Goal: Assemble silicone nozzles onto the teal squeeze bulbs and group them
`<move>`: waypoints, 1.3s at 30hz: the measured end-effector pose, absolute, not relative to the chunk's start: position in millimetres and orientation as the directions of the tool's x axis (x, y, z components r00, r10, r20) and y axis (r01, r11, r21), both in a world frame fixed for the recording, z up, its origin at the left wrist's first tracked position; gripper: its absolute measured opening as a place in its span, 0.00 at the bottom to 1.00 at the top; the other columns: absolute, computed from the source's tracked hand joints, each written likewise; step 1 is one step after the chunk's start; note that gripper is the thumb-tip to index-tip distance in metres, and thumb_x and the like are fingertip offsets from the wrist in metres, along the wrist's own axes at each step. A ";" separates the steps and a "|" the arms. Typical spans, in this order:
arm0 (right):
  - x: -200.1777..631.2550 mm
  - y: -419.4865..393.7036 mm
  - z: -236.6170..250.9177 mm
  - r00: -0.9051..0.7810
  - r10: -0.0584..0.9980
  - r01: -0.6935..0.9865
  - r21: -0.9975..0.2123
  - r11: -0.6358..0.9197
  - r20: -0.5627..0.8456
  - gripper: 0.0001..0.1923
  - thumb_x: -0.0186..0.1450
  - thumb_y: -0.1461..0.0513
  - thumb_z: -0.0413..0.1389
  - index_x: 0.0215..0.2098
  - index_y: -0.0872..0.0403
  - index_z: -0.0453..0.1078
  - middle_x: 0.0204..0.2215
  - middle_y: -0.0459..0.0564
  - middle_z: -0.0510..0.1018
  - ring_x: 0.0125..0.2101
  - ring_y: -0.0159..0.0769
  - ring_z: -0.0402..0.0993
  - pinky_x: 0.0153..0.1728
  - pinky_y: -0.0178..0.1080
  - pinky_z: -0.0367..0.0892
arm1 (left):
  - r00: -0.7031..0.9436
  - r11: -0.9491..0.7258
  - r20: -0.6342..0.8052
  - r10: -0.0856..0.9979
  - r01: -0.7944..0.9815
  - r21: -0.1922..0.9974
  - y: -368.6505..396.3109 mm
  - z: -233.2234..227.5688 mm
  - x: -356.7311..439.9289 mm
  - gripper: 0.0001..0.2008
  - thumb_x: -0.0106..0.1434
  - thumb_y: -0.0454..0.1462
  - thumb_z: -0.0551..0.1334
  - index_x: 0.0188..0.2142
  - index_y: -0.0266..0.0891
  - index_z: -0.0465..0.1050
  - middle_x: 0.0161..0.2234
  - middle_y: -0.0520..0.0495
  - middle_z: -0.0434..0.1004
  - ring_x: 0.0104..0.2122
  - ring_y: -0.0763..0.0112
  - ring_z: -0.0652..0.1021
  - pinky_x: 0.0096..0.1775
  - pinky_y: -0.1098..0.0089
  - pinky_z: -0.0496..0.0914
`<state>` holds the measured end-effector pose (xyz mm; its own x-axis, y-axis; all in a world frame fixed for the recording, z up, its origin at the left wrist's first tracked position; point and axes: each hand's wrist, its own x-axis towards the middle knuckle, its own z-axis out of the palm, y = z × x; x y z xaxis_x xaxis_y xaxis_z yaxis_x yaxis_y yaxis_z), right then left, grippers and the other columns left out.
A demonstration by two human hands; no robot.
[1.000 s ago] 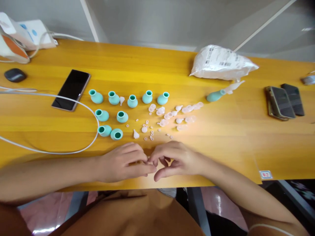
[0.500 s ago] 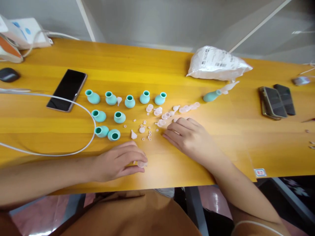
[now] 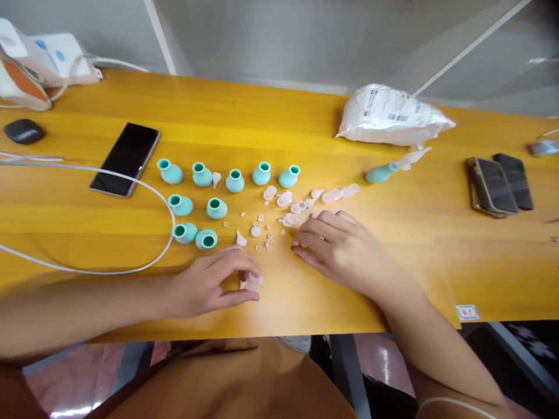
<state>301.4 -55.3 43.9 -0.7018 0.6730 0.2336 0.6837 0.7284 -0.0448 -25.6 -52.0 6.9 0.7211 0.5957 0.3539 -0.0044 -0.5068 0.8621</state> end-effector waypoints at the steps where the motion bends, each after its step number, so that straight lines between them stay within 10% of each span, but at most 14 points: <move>1: 301.1 -55.2 43.6 -0.707 0.668 0.679 -0.038 0.733 0.233 0.07 0.80 0.63 0.60 0.43 0.54 0.80 0.40 0.54 0.85 0.43 0.46 0.76 0.41 0.48 0.64 | 0.720 -0.500 0.347 0.600 -0.001 0.866 -52.0 6.3 -25.8 0.13 0.77 0.37 0.72 0.56 0.41 0.73 0.42 0.48 0.84 0.41 0.69 0.83 0.47 0.69 0.80; 9: 298.7 -56.6 44.7 -0.706 0.636 0.648 -0.077 0.757 0.311 0.04 0.79 0.65 0.61 0.44 0.53 0.78 0.38 0.53 0.84 0.39 0.43 0.76 0.40 0.47 0.65 | 0.725 -0.540 0.363 0.585 0.014 0.842 -51.1 5.2 -26.3 0.17 0.78 0.38 0.71 0.63 0.43 0.74 0.45 0.47 0.87 0.43 0.67 0.85 0.51 0.65 0.80; 25: 260.1 -72.8 26.0 -0.576 0.658 0.233 -0.674 0.701 0.485 0.08 0.75 0.68 0.65 0.51 0.55 0.76 0.37 0.52 0.84 0.33 0.33 0.80 0.32 0.35 0.75 | 0.738 -0.442 0.316 0.597 -0.026 0.897 -50.2 8.6 -25.1 0.10 0.78 0.40 0.71 0.55 0.41 0.78 0.47 0.44 0.88 0.45 0.68 0.87 0.47 0.70 0.82; 39: 247.2 -81.3 21.1 -0.530 0.652 0.129 -0.708 0.694 0.542 0.10 0.76 0.65 0.67 0.54 0.55 0.78 0.35 0.50 0.86 0.26 0.29 0.77 0.27 0.33 0.73 | 0.770 -0.490 0.333 0.544 -0.030 0.871 -54.9 3.7 -26.1 0.17 0.78 0.51 0.69 0.47 0.40 0.73 0.35 0.52 0.86 0.29 0.76 0.81 0.35 0.76 0.75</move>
